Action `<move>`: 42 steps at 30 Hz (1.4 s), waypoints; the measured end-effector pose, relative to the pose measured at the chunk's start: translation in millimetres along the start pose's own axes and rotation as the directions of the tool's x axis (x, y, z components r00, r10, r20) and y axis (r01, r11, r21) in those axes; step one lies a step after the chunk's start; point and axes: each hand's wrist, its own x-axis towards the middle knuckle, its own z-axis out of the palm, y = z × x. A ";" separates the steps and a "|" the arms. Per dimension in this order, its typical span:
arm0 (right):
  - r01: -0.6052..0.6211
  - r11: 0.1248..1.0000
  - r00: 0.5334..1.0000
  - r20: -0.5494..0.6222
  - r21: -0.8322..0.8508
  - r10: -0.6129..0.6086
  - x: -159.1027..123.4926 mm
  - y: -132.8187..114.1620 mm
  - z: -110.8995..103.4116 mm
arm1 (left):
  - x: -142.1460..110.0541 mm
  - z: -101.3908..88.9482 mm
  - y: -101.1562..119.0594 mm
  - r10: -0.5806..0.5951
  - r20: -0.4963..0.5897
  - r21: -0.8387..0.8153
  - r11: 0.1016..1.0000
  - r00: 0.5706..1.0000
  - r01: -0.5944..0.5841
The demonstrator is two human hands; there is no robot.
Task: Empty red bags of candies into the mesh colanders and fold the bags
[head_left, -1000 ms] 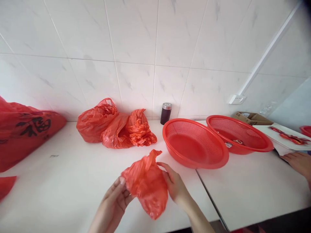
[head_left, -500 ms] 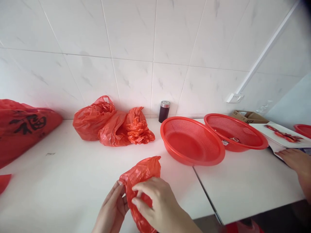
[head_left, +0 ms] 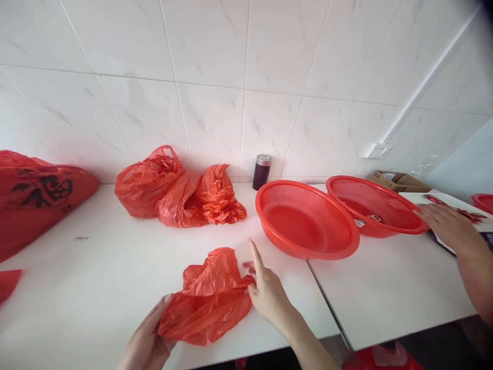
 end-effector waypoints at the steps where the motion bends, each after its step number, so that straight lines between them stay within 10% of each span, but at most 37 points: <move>1: -0.001 0.999 1.000 0.003 0.046 0.001 0.3 -2.5 -2.4 | -0.3 -2.5 -2.2 0.109 -0.023 0.101 0.989 0.994 -0.106; 3: -0.007 0.990 1.000 -0.005 0.138 0.008 0.4 -11.3 -8.1 | -7.3 -0.2 -4.1 0.420 -0.073 0.318 0.869 0.904 -0.379; 6: -0.017 0.963 1.000 -0.015 0.269 0.022 -0.7 -30.7 -16.5 | -29.0 17.9 -0.2 0.810 0.004 0.493 0.509 0.587 -0.706; 8: -0.007 0.943 1.000 0.000 0.333 0.008 -2.7 -45.7 -20.2 | -41.5 33.3 4.0 0.901 0.161 0.512 0.272 0.403 -0.814; 10: 0.025 0.928 0.998 0.048 0.373 -0.046 -5.7 -60.8 -22.8 | -44.5 45.9 8.0 0.886 0.332 0.534 0.107 0.325 -0.839; 12: 0.059 0.916 0.986 0.120 0.397 -0.116 -9.4 -73.3 -26.0 | -36.3 52.6 12.7 0.795 0.495 0.564 0.014 0.351 -0.826; 15: 0.069 0.920 0.966 0.205 0.385 -0.158 -13.9 -77.2 -35.7 | -14.1 48.1 24.6 0.610 0.592 0.612 0.086 0.527 -0.787; 19: 0.133 0.974 0.971 0.172 0.181 -0.165 -13.2 -48.1 -60.1 | 2.5 18.7 44.3 0.399 0.298 0.569 0.655 0.867 -0.497; 21: 0.215 0.976 0.974 0.072 -0.027 -0.213 -12.3 -31.2 -74.7 | 2.0 2.1 49.0 0.231 0.131 0.351 0.899 0.964 -0.263; 26: 0.312 0.938 0.918 -0.208 -0.152 -0.339 -30.7 -47.6 -90.9 | -11.1 -2.1 36.0 0.061 0.085 0.047 0.997 0.995 -0.065; 31: 0.416 0.907 0.904 0.075 0.064 -0.420 -45.5 -90.5 -45.0 | -28.3 28.4 18.2 0.068 0.203 -0.019 0.998 0.977 -0.065; 37: 0.224 0.894 0.911 0.410 -0.388 -0.050 -5.0 -21.1 1.2 | -26.7 10.0 31.7 -0.127 0.152 -0.004 0.992 0.980 0.129; 42: 0.220 0.792 0.929 0.370 -0.569 0.007 16.0 -1.1 -14.6 | -5.9 -26.6 42.0 0.189 0.048 0.308 0.931 0.981 -0.194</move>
